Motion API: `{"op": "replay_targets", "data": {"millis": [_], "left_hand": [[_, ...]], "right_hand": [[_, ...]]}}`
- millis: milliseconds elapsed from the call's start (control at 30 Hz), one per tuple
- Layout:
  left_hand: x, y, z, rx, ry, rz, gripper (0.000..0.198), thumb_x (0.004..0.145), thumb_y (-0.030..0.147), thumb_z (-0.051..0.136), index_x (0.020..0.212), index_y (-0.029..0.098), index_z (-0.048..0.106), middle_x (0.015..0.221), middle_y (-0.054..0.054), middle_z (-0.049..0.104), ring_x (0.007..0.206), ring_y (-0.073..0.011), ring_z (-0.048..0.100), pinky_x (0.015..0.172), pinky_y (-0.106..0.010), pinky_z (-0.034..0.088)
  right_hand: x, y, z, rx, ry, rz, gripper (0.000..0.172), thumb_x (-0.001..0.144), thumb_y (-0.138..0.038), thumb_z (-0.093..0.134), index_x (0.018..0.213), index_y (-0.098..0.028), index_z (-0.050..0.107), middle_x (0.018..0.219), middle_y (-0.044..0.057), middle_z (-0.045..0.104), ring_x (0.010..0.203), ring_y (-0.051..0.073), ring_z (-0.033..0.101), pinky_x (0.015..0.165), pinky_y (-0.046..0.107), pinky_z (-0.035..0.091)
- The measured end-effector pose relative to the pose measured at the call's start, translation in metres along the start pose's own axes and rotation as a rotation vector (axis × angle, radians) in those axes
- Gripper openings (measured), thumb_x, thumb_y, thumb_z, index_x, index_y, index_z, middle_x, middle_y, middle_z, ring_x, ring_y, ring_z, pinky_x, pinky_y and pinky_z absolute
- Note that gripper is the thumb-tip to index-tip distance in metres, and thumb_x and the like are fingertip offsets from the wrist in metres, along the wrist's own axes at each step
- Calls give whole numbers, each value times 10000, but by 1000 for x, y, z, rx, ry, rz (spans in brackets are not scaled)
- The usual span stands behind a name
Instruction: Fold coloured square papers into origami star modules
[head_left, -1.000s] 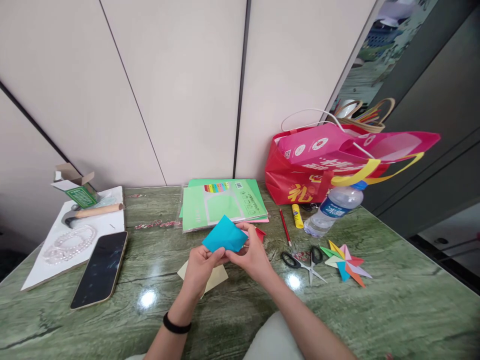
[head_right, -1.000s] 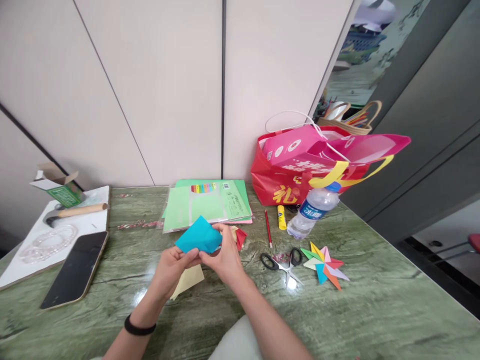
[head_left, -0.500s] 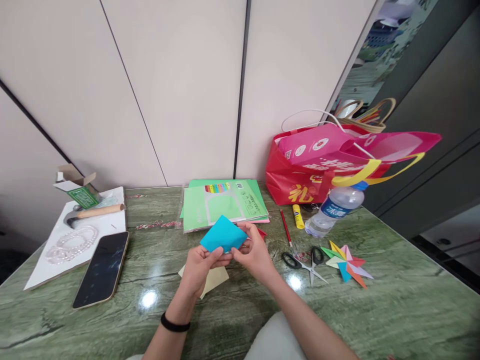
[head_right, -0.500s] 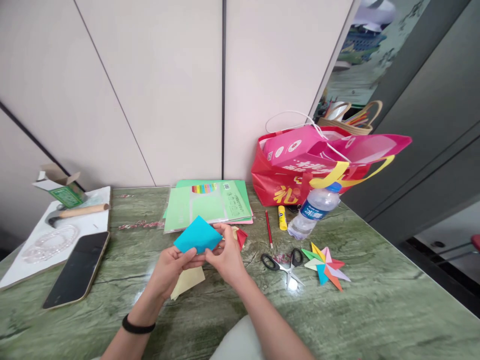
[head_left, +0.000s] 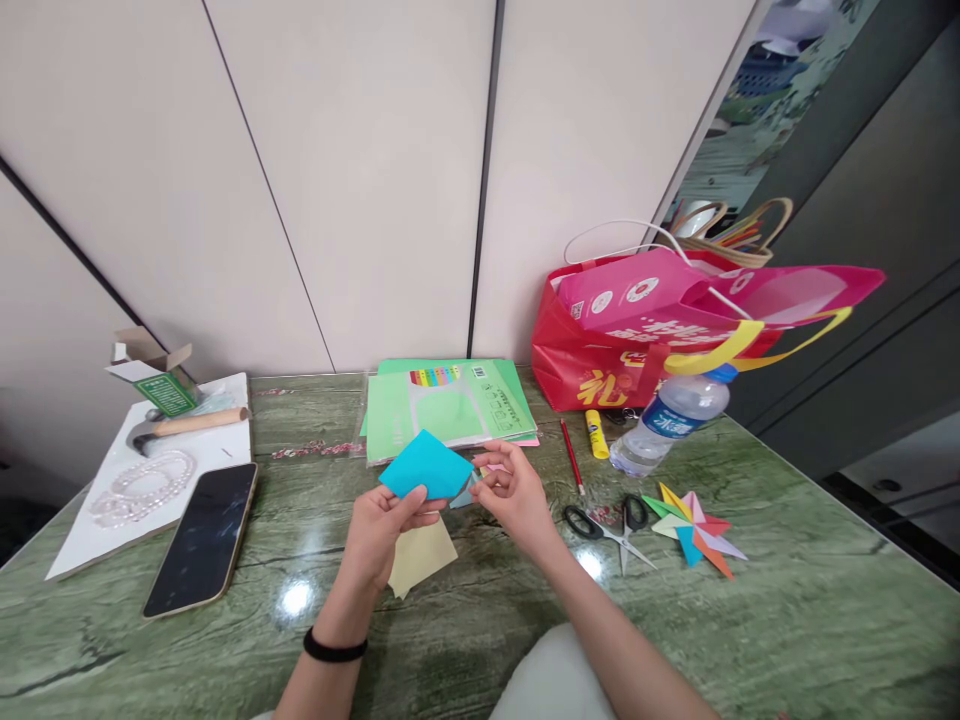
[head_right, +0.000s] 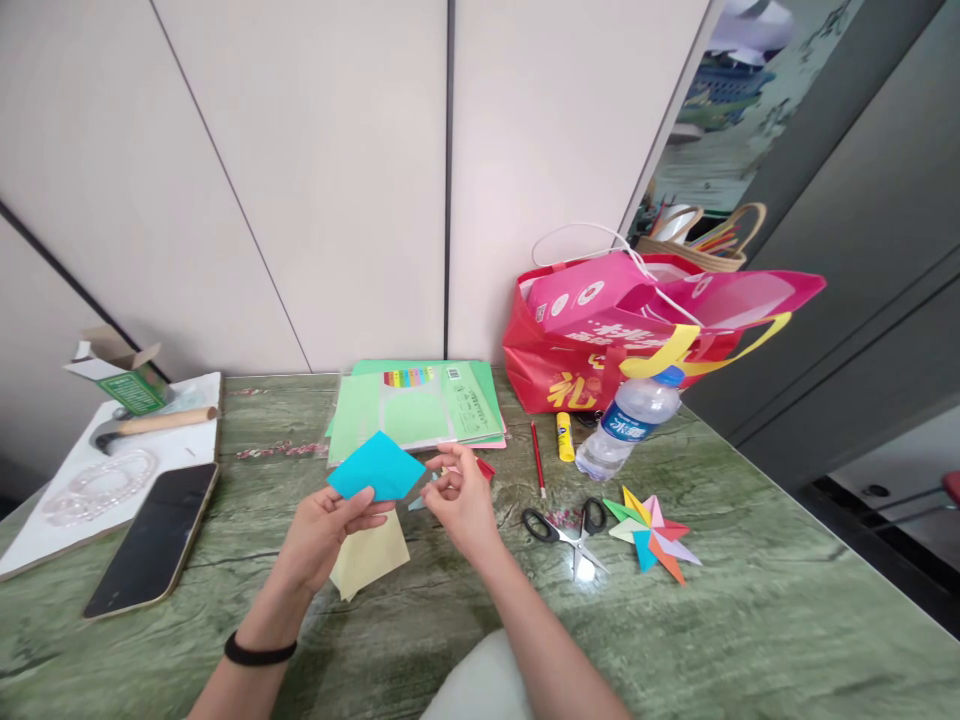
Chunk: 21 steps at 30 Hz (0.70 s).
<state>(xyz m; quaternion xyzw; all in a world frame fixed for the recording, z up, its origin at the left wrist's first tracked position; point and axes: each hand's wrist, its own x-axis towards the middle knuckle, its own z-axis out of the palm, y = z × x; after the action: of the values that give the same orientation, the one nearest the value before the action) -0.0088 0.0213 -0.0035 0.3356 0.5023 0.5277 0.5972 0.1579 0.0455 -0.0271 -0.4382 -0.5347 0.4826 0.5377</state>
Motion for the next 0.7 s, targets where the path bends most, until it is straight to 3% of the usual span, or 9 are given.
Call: {"op": "replay_targets", "data": {"millis": [100,233,333,467,567,700], "left_hand": [[0,-2,1,148,-63,-16,294,534,294,778,737,103,683,655,-89,729,628,-234,685,602,-316,547],[-2,-7,6,325,-199,-46,210,568,269,729,701,114,678,623,-75,715,595,-218,671,569,-299,529],[-3,-7,8,419,-274,-53,108,603,228,668,627,124,651,569,-46,686,554,-188,648,549,-276,511],[-4,-5,7,459,-352,-51,82,603,167,612,671,133,644,525,4,642,498,-150,600,518,-253,483],[-2,-7,4,425,-293,-28,215,608,205,634,809,131,644,542,6,647,502,-149,587,515,-256,473],[3,-11,-1,372,-67,45,231,594,295,689,745,125,649,609,-37,679,557,-162,601,532,-252,465]], "right_hand": [[1,-1,0,-55,44,-37,341,685,-192,550,1010,-191,446,932,63,582,713,144,595,644,291,522],[-1,-6,0,-178,68,-121,271,744,-201,535,1013,-189,507,990,84,625,941,189,588,830,356,473],[-4,-10,1,-253,-12,-183,302,769,-217,542,1071,-208,527,1069,76,628,1030,200,560,922,386,410],[-7,-11,3,-314,-134,-201,363,748,-208,580,1109,-219,543,1017,56,657,984,203,581,899,378,423],[-6,-7,3,-298,-129,-158,327,714,-182,596,1040,-198,580,878,41,671,849,188,611,818,350,467],[-4,-3,4,-230,-99,-88,259,696,-181,588,954,-168,604,761,28,626,706,153,594,663,273,497]]}}
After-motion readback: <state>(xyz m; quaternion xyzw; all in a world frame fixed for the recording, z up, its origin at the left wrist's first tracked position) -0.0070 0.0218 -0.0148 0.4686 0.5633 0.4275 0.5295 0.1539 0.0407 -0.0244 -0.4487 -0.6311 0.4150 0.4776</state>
